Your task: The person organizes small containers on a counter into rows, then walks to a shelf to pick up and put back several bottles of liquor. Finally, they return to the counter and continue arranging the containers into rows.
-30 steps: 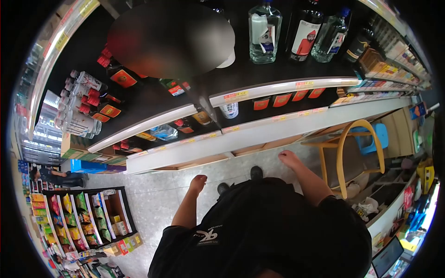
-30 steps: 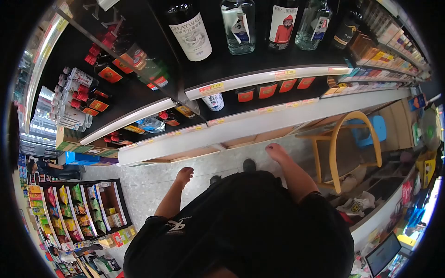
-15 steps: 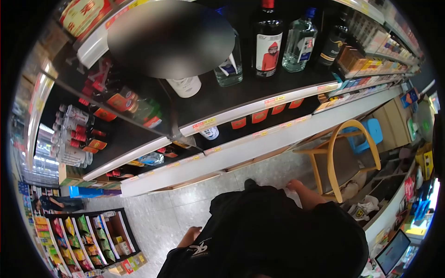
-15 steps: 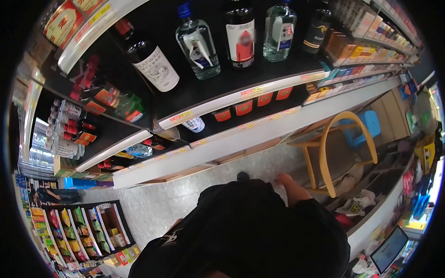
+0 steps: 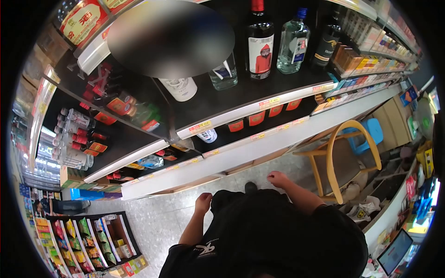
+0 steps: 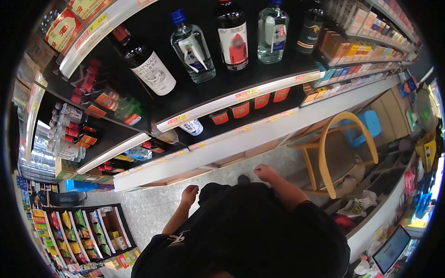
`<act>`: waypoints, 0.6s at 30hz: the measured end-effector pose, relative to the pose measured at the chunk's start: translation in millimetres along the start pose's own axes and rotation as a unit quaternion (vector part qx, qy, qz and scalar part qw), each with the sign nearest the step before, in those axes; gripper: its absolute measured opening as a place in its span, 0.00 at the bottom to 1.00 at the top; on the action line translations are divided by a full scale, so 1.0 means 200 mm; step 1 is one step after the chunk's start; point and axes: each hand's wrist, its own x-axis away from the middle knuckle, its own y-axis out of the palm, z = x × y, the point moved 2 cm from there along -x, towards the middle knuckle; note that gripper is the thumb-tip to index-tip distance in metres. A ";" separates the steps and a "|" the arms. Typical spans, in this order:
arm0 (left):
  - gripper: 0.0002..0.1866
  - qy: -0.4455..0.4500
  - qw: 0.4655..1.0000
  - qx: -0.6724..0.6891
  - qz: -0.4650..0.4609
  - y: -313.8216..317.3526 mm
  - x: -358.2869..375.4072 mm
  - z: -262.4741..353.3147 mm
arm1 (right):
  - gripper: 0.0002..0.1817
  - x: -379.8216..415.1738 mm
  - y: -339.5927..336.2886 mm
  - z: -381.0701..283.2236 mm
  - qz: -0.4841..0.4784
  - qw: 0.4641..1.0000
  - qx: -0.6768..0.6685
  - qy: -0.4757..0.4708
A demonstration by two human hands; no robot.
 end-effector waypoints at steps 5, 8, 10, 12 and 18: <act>0.16 0.014 1.000 -0.002 0.020 0.03 0.02 -0.02 | 0.16 0.01 -0.17 -0.23 0.074 0.989 -0.086 -0.096; 0.17 -0.038 0.998 -0.037 0.025 -0.01 0.10 -0.14 | 0.07 0.15 -0.54 -0.59 0.202 0.917 -0.204 -0.276; 0.16 -0.122 0.991 -0.042 0.023 -0.05 0.16 -0.31 | 0.04 0.17 -0.78 -0.72 0.227 0.885 -0.268 -0.304; 0.12 -0.127 0.988 -0.087 -0.024 -0.12 0.24 -0.46 | 0.05 0.30 -1.04 -0.91 0.263 0.832 -0.320 -0.370; 0.10 -0.301 0.953 0.023 -0.016 -0.19 0.36 -0.61 | 0.06 0.40 -1.39 -1.07 0.302 0.764 -0.375 -0.428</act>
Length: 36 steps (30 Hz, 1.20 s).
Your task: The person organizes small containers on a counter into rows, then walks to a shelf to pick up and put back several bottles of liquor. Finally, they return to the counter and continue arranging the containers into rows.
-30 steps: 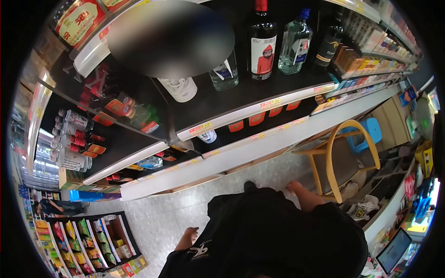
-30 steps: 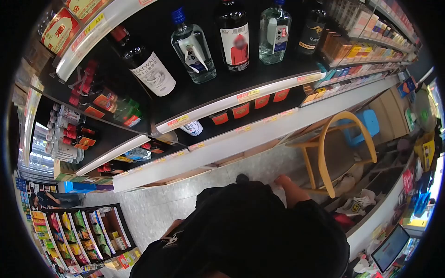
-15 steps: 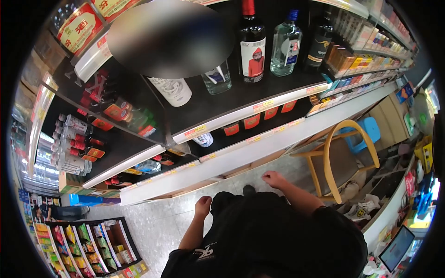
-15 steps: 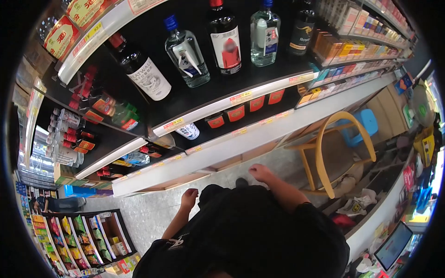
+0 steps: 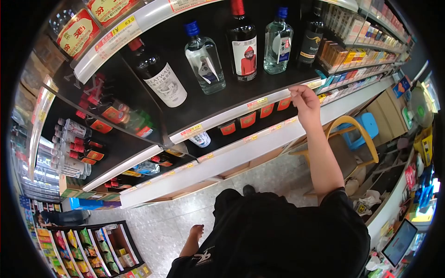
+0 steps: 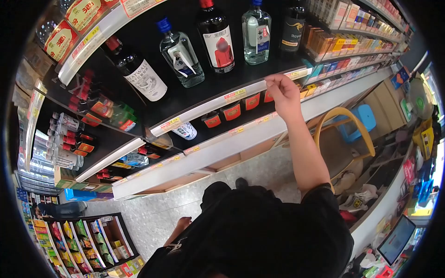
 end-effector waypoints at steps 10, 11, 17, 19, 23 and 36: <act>0.15 0.142 0.984 -0.080 -0.072 0.09 0.11 0.08 | 0.19 -0.32 0.15 -0.11 0.091 0.977 0.168 -0.092; 0.15 0.160 0.976 -0.124 -0.080 0.07 0.09 0.08 | 0.19 -0.35 0.16 -0.10 0.094 0.977 0.167 -0.093; 0.13 0.041 0.992 0.118 0.012 -0.01 0.13 0.00 | 0.21 -0.42 0.23 -0.10 0.109 0.977 0.157 -0.099; 0.14 0.043 0.999 0.026 -0.004 -0.03 0.15 0.01 | 0.21 -0.41 0.26 -0.13 0.117 0.974 0.174 -0.085; 0.13 0.016 1.000 0.016 0.002 0.00 0.30 0.09 | 0.21 -0.43 0.26 -0.10 0.125 0.972 0.182 -0.078; 0.10 0.125 0.990 -0.046 -0.045 0.00 0.05 0.24 | 0.20 -0.41 0.22 -0.13 0.078 0.966 0.243 -0.040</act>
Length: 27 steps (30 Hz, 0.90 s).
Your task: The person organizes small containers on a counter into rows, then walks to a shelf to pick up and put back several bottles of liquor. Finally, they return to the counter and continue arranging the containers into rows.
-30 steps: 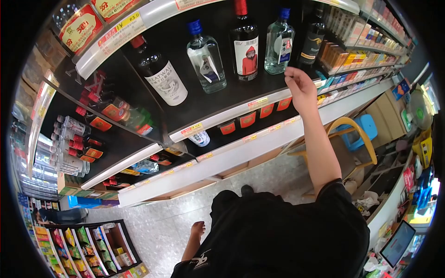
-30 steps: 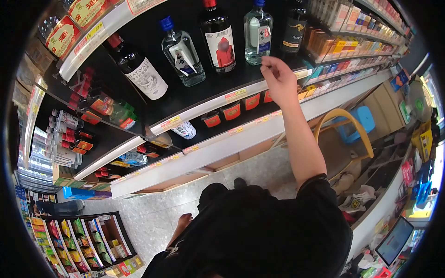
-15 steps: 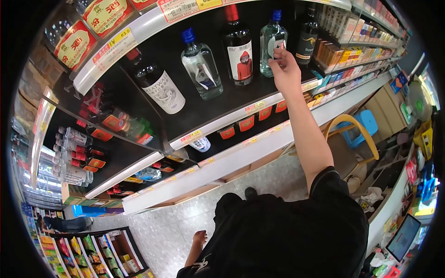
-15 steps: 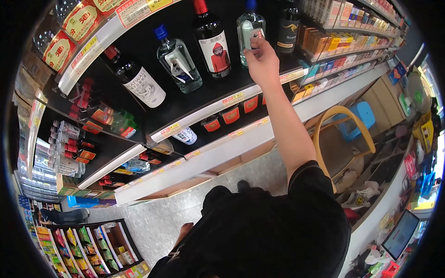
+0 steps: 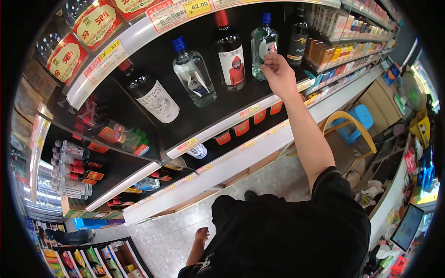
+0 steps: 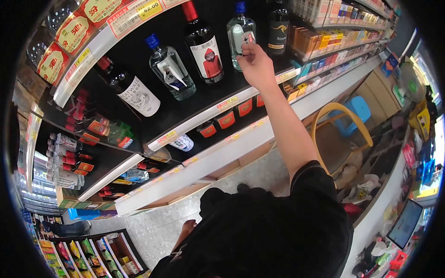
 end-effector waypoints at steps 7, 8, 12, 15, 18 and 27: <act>0.07 0.007 0.997 0.065 -0.031 -0.02 -0.11 0.11 | 0.19 -0.02 -0.15 -0.02 -0.006 0.999 0.041 -0.024; 0.07 0.023 0.998 -0.002 -0.067 -0.05 -0.14 0.11 | 0.18 -0.03 -0.19 -0.02 -0.002 0.999 0.031 -0.028; 0.08 -0.017 0.999 0.037 -0.004 -0.11 -0.23 0.19 | 0.16 -0.05 -0.25 -0.05 0.025 1.000 0.004 -0.016; 0.08 -0.051 0.991 0.114 0.047 -0.11 -0.24 0.20 | 0.14 0.02 -0.23 -0.05 -0.012 0.999 -0.012 -0.030; 0.08 -0.096 0.983 0.150 0.040 -0.08 -0.22 0.23 | 0.10 0.09 -0.19 -0.07 -0.079 0.994 -0.067 -0.040; 0.15 0.012 0.976 0.205 -0.078 0.07 -0.32 -0.23 | 0.07 0.33 -0.06 -0.18 -0.176 0.979 -0.096 -0.023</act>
